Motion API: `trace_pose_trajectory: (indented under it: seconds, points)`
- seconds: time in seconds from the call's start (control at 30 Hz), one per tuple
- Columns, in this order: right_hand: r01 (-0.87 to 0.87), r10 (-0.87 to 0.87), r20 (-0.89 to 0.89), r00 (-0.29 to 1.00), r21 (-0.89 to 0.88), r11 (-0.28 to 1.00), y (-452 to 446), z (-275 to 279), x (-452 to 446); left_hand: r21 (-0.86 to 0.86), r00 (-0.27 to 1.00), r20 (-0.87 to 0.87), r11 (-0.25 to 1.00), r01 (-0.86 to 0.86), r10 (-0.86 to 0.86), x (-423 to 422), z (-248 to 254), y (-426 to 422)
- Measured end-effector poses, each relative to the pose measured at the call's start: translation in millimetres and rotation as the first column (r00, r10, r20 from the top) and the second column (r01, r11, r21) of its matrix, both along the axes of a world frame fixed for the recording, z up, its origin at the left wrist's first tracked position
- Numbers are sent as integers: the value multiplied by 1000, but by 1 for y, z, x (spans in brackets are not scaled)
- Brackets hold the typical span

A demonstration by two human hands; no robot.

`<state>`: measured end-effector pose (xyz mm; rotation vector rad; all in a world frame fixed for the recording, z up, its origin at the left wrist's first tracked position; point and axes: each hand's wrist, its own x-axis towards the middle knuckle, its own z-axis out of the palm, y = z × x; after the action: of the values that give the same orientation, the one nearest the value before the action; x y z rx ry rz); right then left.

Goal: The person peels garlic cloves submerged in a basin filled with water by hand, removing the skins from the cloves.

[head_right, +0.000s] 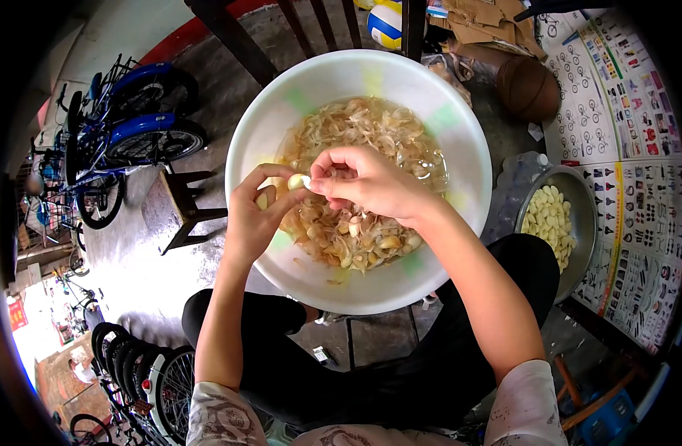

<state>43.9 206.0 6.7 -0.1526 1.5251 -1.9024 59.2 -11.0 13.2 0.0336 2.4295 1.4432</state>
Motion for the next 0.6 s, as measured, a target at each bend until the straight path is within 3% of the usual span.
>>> trace_pose_trajectory:
  seconds: [0.07,0.13,0.2,0.23,0.27,0.3,0.33,0.37,0.4,0.43,0.5,0.53,0.6]
  points:
    - [26,-26,1,1000,4,1000,0,-2,-2,-26,993,-114,999,-23,20,0,-3,-1]
    - [52,-52,3,999,10,999,0,-8,-6,-28,994,-108,999,-38,35,-2,-9,-6]
    - [209,-204,-62,977,90,974,-1,-22,-12,-23,993,-106,998,-52,49,-4,-8,-7]
    - [209,-203,-65,977,99,973,0,-35,-15,191,988,56,970,-153,144,-5,-6,-6]
    - [262,-143,-357,923,313,913,2,-53,-18,375,953,229,885,-275,199,-6,-4,-5]
    - [364,-6,-599,801,478,799,3,-70,-20,381,954,225,882,-276,201,-8,-5,-6]
    - [364,-2,-604,797,478,799,4,-84,-18,517,922,347,786,-339,170,-10,-8,-7]
    - [349,146,-574,806,660,665,5,-97,-14,625,882,458,664,-411,114,-11,-10,-9]
    - [333,282,-509,813,804,492,4,-93,-12,667,856,512,594,-450,74,-12,-11,-9]
    - [337,288,-516,807,803,492,3,-89,-10,672,859,505,590,-449,78,-13,-14,-10]
    - [223,445,-346,826,926,305,0,-78,-6,741,778,621,390,-546,-91,-15,-20,-15]
    - [367,585,-415,697,907,206,1,-79,0,730,768,633,405,-550,-97,-16,-20,-17]
    - [418,578,-495,649,866,273,0,-67,-2,730,753,650,359,-582,-103,-16,-18,-16]
